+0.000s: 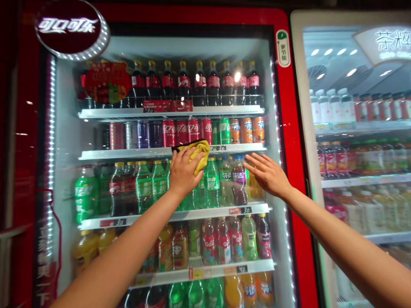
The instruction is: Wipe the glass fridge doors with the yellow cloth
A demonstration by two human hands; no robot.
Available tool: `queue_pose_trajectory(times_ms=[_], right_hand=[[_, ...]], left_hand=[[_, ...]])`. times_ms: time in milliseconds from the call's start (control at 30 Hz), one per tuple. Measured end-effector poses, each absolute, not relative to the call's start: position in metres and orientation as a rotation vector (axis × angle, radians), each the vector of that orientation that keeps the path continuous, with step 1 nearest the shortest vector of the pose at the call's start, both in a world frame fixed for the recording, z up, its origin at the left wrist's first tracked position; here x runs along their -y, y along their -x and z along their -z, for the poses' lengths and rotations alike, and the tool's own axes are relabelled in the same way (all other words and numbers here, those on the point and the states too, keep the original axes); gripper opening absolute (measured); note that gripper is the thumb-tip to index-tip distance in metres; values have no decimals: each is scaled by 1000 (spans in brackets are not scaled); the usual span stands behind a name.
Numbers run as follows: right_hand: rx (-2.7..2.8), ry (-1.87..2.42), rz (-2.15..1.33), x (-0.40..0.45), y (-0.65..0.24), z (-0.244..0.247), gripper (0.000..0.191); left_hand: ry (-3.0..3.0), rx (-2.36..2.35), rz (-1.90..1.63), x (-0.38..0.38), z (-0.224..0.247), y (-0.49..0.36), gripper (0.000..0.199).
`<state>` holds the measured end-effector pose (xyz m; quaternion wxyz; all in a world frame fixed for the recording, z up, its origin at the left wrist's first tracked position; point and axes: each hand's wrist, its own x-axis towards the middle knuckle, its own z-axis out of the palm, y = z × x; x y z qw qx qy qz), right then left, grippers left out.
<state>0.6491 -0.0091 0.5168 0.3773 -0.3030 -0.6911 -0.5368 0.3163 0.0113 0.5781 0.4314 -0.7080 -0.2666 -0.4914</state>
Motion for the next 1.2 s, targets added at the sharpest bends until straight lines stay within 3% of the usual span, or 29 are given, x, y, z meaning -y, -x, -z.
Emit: queue_pose_trajectory(times_ms=[167,367,567,667,900,1000,1200], right_hand=[[1713,776,1354,-2,-652,-508,71],[1701,774,1319,-4,-650,-505,79],[1708,761,1288,-3,-651,-505,75],[1701,747,1279,-3,-650,-505,73],[1721,767,1250,-3,-651,-504,78],[1717,757,1233,-3,-650,-503,82],[1603,671,1217,-4,-651,-500,85]], left_hand=[[1563,779,1469,-14,-581,-360,49],[1910,522,1004,-10,-545,-332,55],[1519,929,1599,-7,-599,-348,48],[1508,960,1622,-7,-615,-384,51],[1791,722,1180,-3,-533,-371,55],[1744,796,1246,-2,-516,-346,54],[1476,972,1607,-8,-602,-379,48]])
